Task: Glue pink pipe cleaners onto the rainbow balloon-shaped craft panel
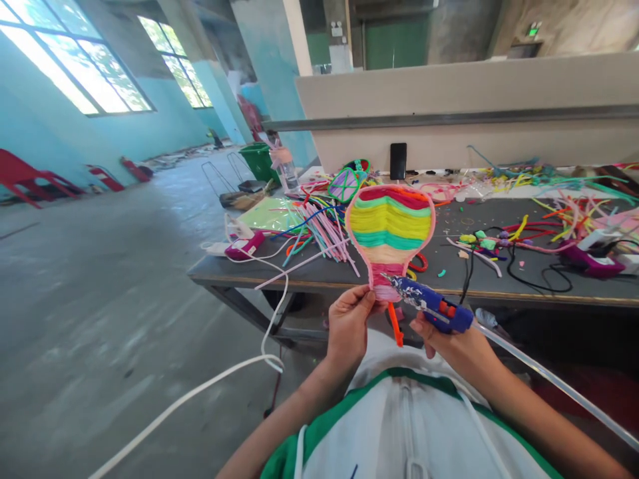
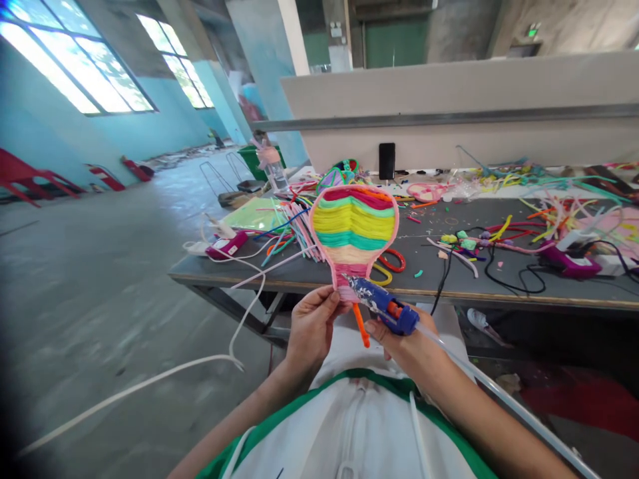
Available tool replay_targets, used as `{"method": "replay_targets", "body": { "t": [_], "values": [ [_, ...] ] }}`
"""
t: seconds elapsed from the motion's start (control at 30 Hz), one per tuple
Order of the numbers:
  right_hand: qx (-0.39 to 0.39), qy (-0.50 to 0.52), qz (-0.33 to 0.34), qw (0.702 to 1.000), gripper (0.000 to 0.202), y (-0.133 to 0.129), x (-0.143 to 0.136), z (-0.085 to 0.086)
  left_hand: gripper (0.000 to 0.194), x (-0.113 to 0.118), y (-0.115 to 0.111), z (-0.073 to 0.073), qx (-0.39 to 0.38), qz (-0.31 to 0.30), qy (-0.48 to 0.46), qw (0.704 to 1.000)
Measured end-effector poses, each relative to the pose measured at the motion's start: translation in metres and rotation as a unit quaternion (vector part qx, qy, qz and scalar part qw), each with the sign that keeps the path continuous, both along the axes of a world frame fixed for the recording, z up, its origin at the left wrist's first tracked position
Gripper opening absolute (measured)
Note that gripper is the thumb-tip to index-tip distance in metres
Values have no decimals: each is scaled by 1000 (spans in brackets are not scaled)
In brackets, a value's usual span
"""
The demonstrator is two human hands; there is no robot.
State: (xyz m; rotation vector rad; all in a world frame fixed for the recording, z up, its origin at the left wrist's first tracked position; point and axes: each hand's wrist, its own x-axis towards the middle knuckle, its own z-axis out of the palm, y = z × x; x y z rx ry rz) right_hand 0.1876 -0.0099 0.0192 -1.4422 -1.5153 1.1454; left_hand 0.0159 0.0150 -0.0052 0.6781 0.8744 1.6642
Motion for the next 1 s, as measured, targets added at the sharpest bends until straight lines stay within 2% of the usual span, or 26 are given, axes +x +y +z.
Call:
{"method": "replay_targets", "body": {
  "t": [0.4,0.63,1.0],
  "values": [
    [1,-3,12,1000,44,1,-6,0,24,1,-4,-3,11,-4,19,1000],
    [3,10,5,1000,38,-4,-7,9,25,2,-4,-3,14,-7,22,1000],
    [-49,-33,9,998,40,-2,-6,7,21,1,-2,-9,22,-4,40,999]
  ]
}}
